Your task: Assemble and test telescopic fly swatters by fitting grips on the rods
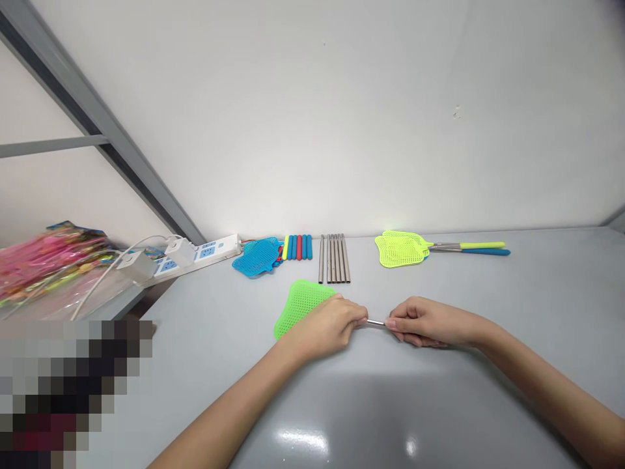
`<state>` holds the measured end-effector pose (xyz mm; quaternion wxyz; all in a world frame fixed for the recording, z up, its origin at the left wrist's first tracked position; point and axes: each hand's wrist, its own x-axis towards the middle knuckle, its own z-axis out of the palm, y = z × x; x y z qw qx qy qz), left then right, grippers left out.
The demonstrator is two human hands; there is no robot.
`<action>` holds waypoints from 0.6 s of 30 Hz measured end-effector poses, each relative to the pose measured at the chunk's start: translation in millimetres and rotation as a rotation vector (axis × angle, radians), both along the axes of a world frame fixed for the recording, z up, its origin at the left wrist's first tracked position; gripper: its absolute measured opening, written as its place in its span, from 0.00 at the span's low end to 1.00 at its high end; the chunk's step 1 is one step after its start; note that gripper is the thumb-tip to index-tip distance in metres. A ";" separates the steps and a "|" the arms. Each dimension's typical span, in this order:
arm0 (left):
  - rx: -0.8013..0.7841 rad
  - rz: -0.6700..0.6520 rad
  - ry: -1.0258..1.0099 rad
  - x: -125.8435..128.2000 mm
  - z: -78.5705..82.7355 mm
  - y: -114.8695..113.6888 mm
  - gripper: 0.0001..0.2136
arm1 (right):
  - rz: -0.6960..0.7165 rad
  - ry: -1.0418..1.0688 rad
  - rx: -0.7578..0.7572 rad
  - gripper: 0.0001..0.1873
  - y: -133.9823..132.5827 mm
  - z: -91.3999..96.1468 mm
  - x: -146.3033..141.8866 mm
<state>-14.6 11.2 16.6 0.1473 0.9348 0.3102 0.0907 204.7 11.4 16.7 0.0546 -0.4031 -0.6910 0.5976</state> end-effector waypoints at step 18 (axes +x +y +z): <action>0.006 0.025 0.019 -6.1 1.2 4.0 0.10 | -0.009 -0.009 -0.002 0.22 1.3 0.5 3.6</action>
